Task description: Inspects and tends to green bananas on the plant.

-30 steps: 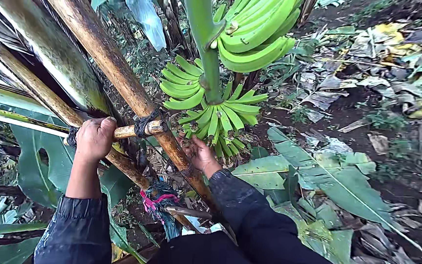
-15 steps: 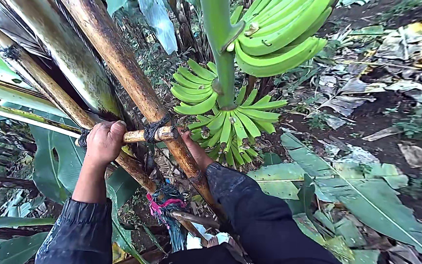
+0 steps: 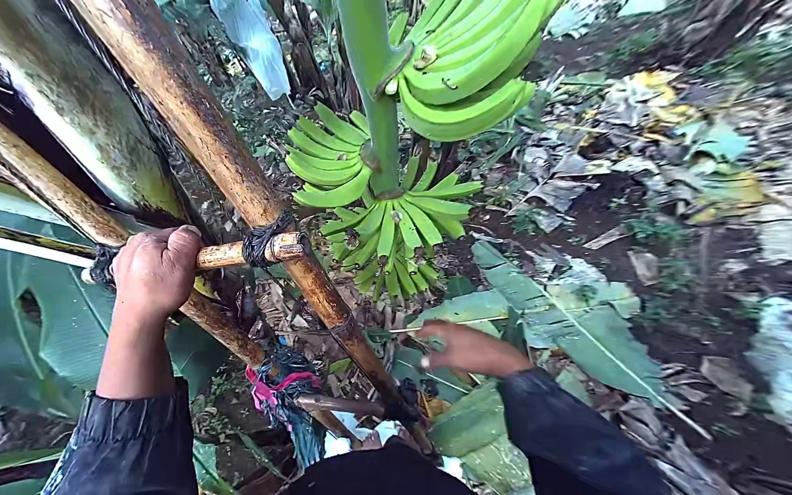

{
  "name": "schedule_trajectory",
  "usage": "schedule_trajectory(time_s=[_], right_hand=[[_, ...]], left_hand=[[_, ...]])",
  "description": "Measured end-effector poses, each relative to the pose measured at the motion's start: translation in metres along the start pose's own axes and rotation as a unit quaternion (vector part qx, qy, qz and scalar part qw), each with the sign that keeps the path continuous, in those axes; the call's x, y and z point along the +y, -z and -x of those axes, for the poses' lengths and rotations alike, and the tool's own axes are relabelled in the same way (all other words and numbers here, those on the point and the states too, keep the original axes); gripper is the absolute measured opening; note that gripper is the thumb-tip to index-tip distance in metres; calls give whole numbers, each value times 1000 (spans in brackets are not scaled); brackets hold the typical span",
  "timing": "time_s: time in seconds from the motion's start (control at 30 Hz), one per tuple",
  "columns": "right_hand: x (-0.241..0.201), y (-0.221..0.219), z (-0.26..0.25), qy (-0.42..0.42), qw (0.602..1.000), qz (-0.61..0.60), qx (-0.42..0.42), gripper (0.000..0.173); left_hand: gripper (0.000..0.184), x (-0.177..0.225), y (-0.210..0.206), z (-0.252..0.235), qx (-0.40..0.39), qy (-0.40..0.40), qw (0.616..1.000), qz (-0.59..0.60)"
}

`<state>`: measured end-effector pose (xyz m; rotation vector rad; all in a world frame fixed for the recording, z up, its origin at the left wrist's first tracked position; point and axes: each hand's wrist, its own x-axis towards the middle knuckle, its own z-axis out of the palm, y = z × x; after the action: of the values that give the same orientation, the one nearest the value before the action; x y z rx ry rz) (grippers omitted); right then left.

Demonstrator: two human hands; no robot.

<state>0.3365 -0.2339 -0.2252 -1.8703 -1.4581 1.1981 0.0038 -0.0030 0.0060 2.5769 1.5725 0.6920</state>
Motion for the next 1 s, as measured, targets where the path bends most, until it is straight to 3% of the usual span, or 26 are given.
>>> schedule_trajectory(time_s=[0.03, 0.07, 0.1, 0.17, 0.2, 0.27, 0.37, 0.43, 0.5, 0.53, 0.63, 0.7, 0.73, 0.8, 0.9, 0.93, 1.0], right_hand=[[-7, 15, 17, 3, 993, -102, 56, 50], [-18, 26, 26, 17, 964, -234, 123, 40], [-31, 32, 27, 31, 915, -366, 168, 42], [-52, 44, 20, 23, 835, -523, 166, 72], [-59, 49, 17, 14, 825, -549, 135, 80], [-72, 57, 12, -20, 828, -553, 93, 74], [-86, 62, 11, -72, 835, -528, 133, 33], [-84, 62, 12, -63, 884, -432, 170, 19], [-80, 59, 15, -32, 921, -341, 187, 18], [-79, 57, 18, -5, 915, -369, 164, 19], [-85, 52, 23, 49, 841, -538, 33, 44], [-102, 44, 15, -2, 808, -588, 44, 68], [-110, 41, 9, -34, 800, -596, 71, 67], [-112, 35, -2, -55, 804, -580, 124, 46], [-100, 21, -9, -10, 848, -499, 181, 25], [-98, 16, -11, 8, 844, -510, 168, 28], [-103, 9, -18, 20, 819, -566, 92, 52]], left_hand=[[66, -1, -1, -2, -4, 4, 1000, 0], [67, -2, -2, -4, -7, 4, 1000, 1], [67, -1, -2, -4, -13, 6, 1000, 2], [66, 2, -2, -3, -19, 6, 1000, 7], [65, 4, 0, -3, -21, 4, 1000, 8], [63, 6, 3, -1, -15, -5, 1000, 5], [62, 6, 7, 2, -19, -12, 1000, 5], [63, 6, 8, 3, -21, -18, 1000, 10], [62, 4, 8, 2, -20, -23, 999, 10], [62, 3, 7, 1, -22, -24, 999, 8], [65, 1, 6, -3, -42, -20, 999, 2], [66, -1, 4, -4, -47, -21, 999, 2], [66, -2, 3, -5, -48, -22, 999, 2], [66, -2, 3, -6, -47, -27, 999, -2], [64, -1, 3, -6, -41, -31, 999, -4], [63, -2, 4, -5, -39, -31, 999, -5], [62, -2, 5, -5, -43, -29, 999, -6]])
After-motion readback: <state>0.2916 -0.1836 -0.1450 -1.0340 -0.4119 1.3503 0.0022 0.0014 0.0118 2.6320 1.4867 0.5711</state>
